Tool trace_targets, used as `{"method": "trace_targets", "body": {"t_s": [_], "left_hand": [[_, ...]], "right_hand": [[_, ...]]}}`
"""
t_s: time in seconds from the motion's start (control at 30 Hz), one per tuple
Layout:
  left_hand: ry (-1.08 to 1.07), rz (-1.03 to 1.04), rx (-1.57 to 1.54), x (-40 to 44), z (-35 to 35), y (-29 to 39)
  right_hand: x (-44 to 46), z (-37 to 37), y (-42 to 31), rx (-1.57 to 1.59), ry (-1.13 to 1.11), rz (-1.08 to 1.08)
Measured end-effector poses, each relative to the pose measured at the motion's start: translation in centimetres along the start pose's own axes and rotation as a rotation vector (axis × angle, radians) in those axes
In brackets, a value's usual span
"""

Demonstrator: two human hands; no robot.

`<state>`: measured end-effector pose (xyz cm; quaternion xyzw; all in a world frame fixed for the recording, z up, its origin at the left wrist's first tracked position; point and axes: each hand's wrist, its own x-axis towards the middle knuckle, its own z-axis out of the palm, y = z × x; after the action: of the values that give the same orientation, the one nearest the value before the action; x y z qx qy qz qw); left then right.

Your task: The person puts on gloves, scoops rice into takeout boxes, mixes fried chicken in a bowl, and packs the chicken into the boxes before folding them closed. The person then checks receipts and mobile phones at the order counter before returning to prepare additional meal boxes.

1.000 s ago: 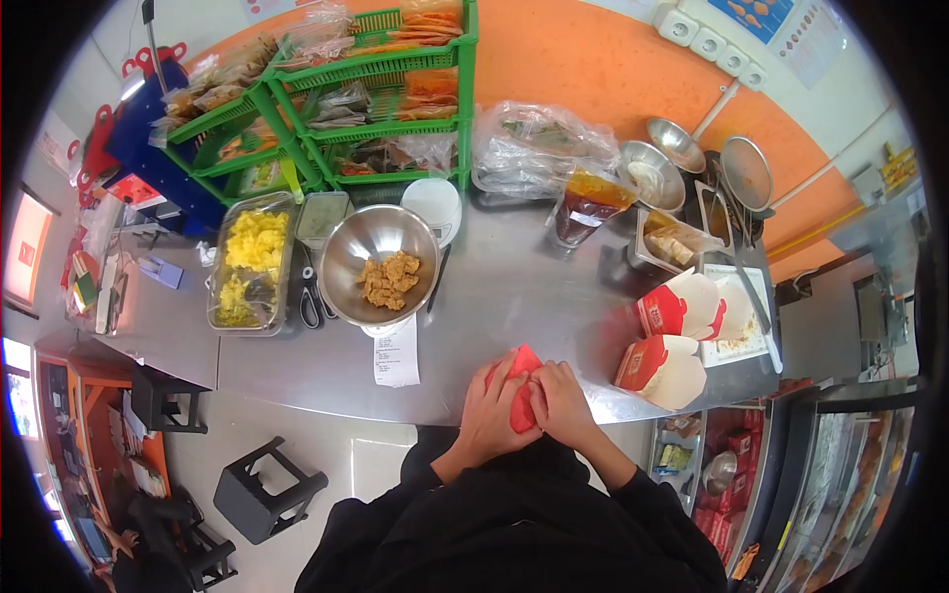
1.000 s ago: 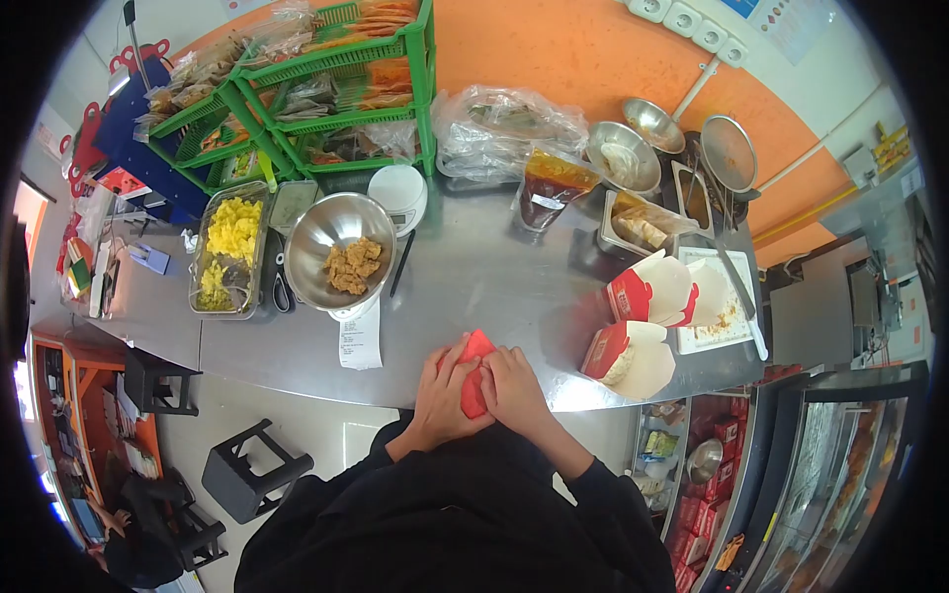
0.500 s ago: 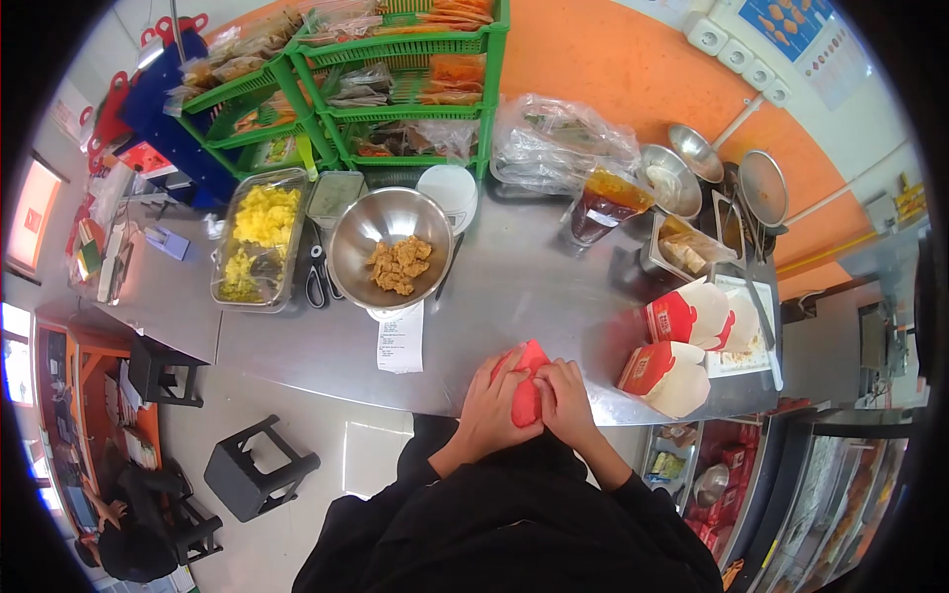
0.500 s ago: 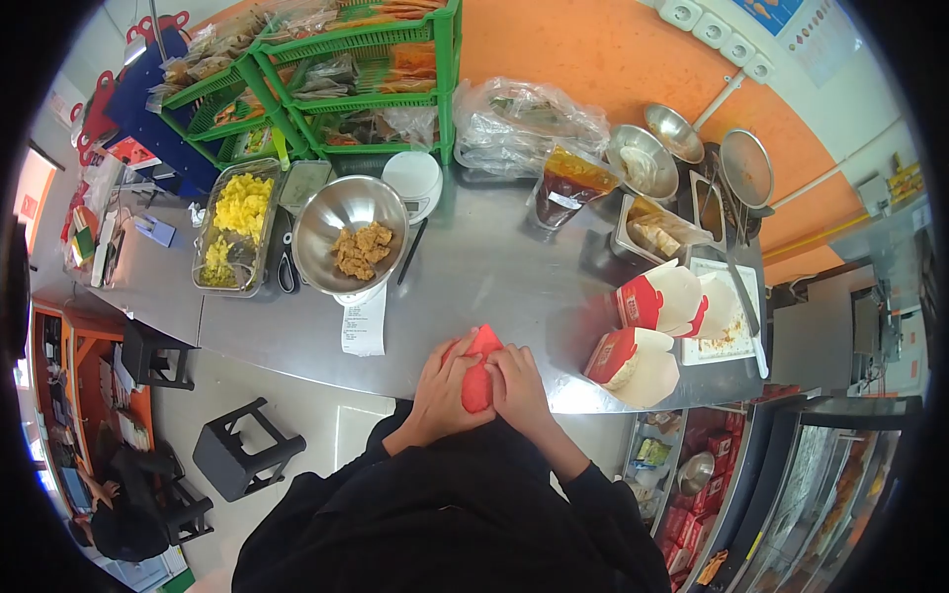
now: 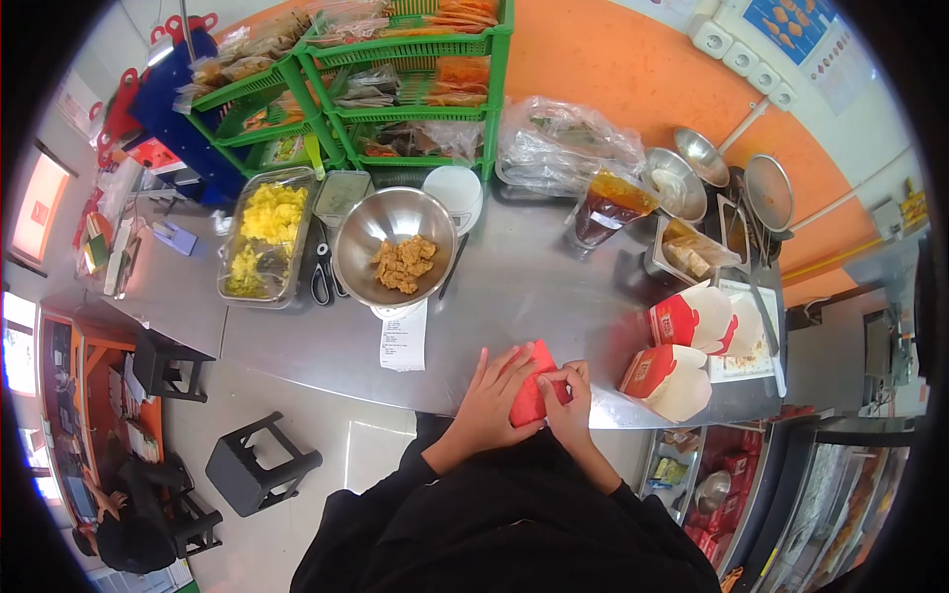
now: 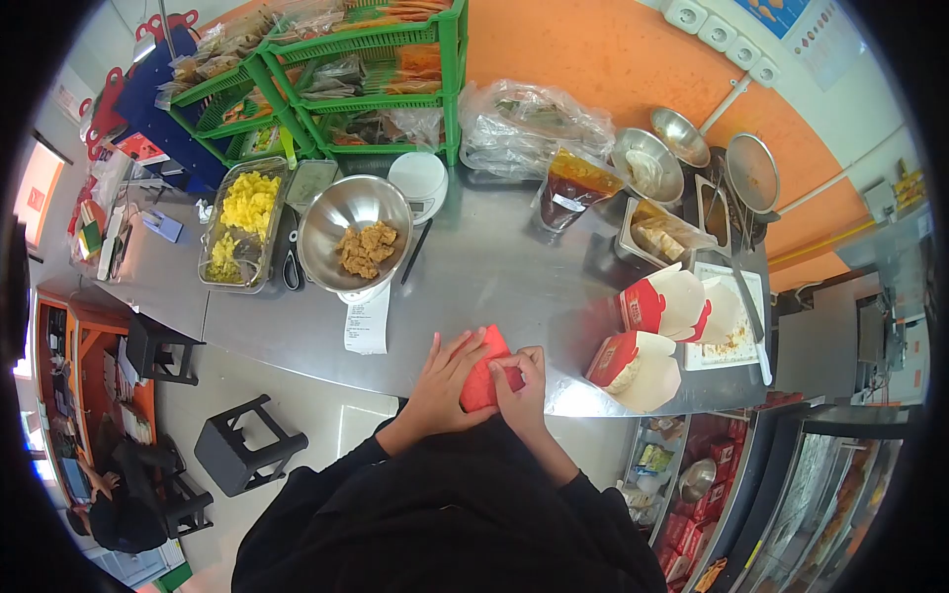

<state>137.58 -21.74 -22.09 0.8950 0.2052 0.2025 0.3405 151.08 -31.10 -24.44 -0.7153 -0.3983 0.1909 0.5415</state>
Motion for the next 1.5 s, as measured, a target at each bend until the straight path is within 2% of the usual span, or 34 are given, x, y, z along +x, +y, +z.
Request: {"method": "trace_targets", "body": {"t_s": [0.13, 0.33, 0.43, 0.53, 0.63, 0.73, 0.8, 0.83, 0.87, 0.93, 0.97, 1.07, 1.17, 1.23, 1.3, 1.37, 1.43, 1.5], "left_hand": [[-0.001, 0.01, 0.15, -0.6, 0.6, 0.2], [0.028, -0.053, 0.058, -1.1, 1.5, 0.3], [0.044, -0.068, -0.061, -1.1, 1.1, 0.2], [0.321, -0.023, -0.197, -1.8, 1.4, -0.2], [0.337, -0.015, -0.267, -1.9, 0.6, 0.0], [0.027, -0.057, -0.065, -2.6, 2.8, -2.9], [0.116, -0.179, -0.327, -2.2, 3.7, -2.5], [0.158, -0.195, -0.345, -2.5, 3.4, -2.3], [0.2, -0.211, -0.364, -2.6, 3.1, -2.2], [0.21, -0.128, -0.208, -2.9, 2.3, -1.8], [0.267, -0.18, -0.31, -3.5, 1.5, -1.2], [0.451, -0.311, -0.577, -5.5, -3.4, 2.1], [0.764, -0.324, -0.255, -9.8, -8.4, 0.9], [0.978, -0.44, -0.133, -13.4, -12.3, -1.0], [1.172, -0.559, 0.194, -16.1, -17.5, -4.3], [1.392, -0.613, 0.118, -17.8, -23.2, -8.8], [1.436, -0.636, 0.332, -20.4, -28.8, -16.0], [1.449, -0.641, 0.391, -21.6, -34.1, -23.8]], "right_hand": [[0.2, 0.6, 0.5, 0.01, 0.043, -0.02], [0.5, 0.6, 0.3, 0.007, 0.009, 0.009], [0.3, 0.9, 1.2, 0.146, 0.043, 0.086], [0.1, -0.1, 1.0, 0.063, 0.01, 0.079], [-0.6, -0.4, 0.8, 0.124, -0.021, 0.189], [-1.0, -0.4, 2.6, 0.142, -0.144, 0.181], [-0.4, -1.9, 2.3, 0.3, -0.276, 0.349], [0.2, -1.8, 1.5, 0.386, -0.383, 0.425], [0.1, -2.3, 0.7, 0.334, -0.412, 0.379], [0.2, -3.1, -1.1, 0.233, -0.463, 0.272], [0.1, -3.3, -2.3, 0.284, -0.471, 0.238], [0.1, -2.6, -6.9, 0.456, -0.484, 0.187], [1.4, -0.5, -4.4, 0.564, -0.624, 0.217], [2.1, 1.5, -5.6, 0.511, -0.637, 0.187], [2.6, 3.4, -6.6, 0.332, -0.66, 0.179], [3.3, 5.7, -7.6, 0.268, -0.751, 0.168], [4.1, 8.4, -8.8, 0.271, -0.906, 0.229], [4.7, 12.3, -10.0, 0.253, -1.018, 0.284]]}}
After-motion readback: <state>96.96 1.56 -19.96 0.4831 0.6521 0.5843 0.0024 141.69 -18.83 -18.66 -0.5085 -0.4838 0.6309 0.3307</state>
